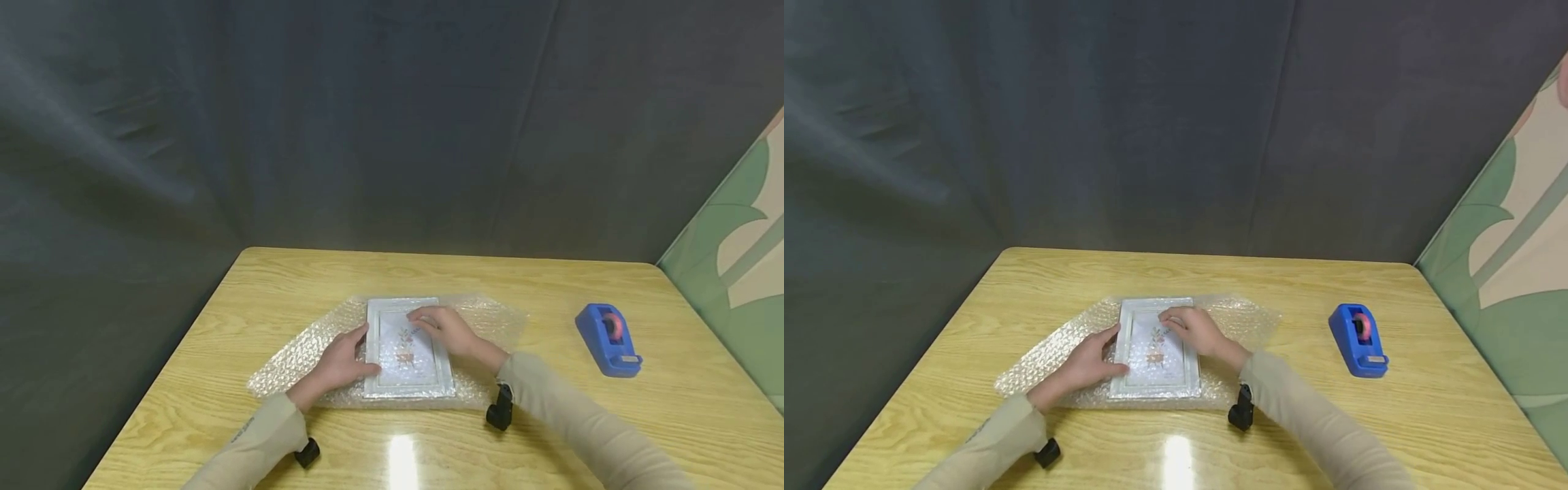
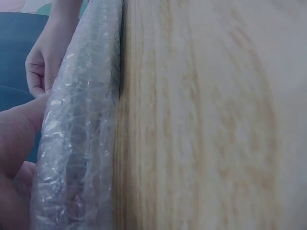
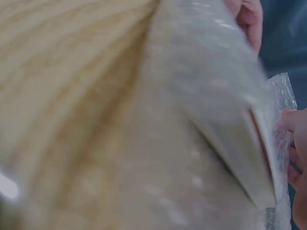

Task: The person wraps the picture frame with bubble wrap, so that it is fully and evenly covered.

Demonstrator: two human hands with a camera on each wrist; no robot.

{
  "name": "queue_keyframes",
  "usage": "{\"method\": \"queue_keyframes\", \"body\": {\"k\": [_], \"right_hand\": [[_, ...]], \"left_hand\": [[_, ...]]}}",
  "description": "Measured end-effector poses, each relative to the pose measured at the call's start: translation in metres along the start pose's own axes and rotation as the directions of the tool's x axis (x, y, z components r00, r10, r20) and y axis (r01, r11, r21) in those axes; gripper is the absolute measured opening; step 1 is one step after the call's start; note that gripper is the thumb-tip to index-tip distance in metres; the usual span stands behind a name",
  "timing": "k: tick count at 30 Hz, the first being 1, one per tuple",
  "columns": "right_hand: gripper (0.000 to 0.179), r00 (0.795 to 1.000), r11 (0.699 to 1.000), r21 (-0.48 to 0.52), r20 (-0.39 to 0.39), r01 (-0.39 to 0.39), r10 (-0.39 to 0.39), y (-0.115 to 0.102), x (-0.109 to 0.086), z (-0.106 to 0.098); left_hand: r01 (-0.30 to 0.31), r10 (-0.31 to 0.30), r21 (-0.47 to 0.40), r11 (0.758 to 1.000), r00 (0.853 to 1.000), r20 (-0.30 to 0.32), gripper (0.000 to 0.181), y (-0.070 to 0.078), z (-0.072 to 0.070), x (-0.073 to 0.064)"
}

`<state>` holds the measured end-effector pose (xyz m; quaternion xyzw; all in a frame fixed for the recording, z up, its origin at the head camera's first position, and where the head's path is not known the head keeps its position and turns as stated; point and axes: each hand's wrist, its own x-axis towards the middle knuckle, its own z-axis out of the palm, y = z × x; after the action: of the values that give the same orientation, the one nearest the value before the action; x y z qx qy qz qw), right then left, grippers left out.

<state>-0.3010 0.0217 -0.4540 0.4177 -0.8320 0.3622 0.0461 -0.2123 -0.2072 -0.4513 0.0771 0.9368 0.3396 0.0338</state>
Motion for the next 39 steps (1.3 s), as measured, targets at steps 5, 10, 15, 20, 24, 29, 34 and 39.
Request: {"method": "queue_keyframes", "body": {"k": [5,10,15,20,24,29,34,39], "right_hand": [[0.017,1.0,1.0,-0.027,-0.015,0.009,-0.009,0.001,-0.006,0.011],[0.022,0.999,0.99,-0.132,-0.008,0.052,-0.053,0.0,-0.009,0.016],[0.033,0.995,0.984,-0.161,0.078,0.073,-0.061,-0.006,-0.015,0.013],[0.053,0.982,0.966,-0.233,0.171,0.116,-0.077,-0.012,-0.025,0.008],[0.063,0.979,0.956,-0.258,0.178,0.139,-0.095,-0.017,-0.03,0.006],[0.063,0.983,0.952,-0.267,0.145,0.149,-0.113,-0.017,-0.03,0.01],[0.061,0.985,0.952,-0.268,0.119,0.15,-0.122,-0.013,-0.029,0.012],[0.06,0.99,0.957,-0.262,0.096,0.125,-0.103,-0.007,-0.027,0.014]], "left_hand": [[-0.006,0.006,0.004,1.0,1.0,-0.012,0.091,-0.001,0.001,0.001],[-0.009,0.009,-0.006,1.0,1.0,-0.01,0.092,-0.002,0.002,0.002],[-0.007,0.007,-0.005,1.0,1.0,0.001,0.092,-0.002,0.0,0.001],[-0.003,0.003,-0.004,1.0,1.0,0.006,0.092,0.0,-0.001,0.001],[-0.002,0.003,-0.015,1.0,1.0,0.016,0.092,0.002,-0.003,0.001],[0.002,-0.001,-0.019,1.0,0.999,0.043,0.09,0.002,-0.007,0.003],[-0.048,0.052,-0.054,0.997,0.996,0.074,0.089,-0.005,-0.01,0.01],[-0.096,0.109,-0.146,0.985,0.99,0.085,0.087,-0.012,-0.011,0.019]]}}
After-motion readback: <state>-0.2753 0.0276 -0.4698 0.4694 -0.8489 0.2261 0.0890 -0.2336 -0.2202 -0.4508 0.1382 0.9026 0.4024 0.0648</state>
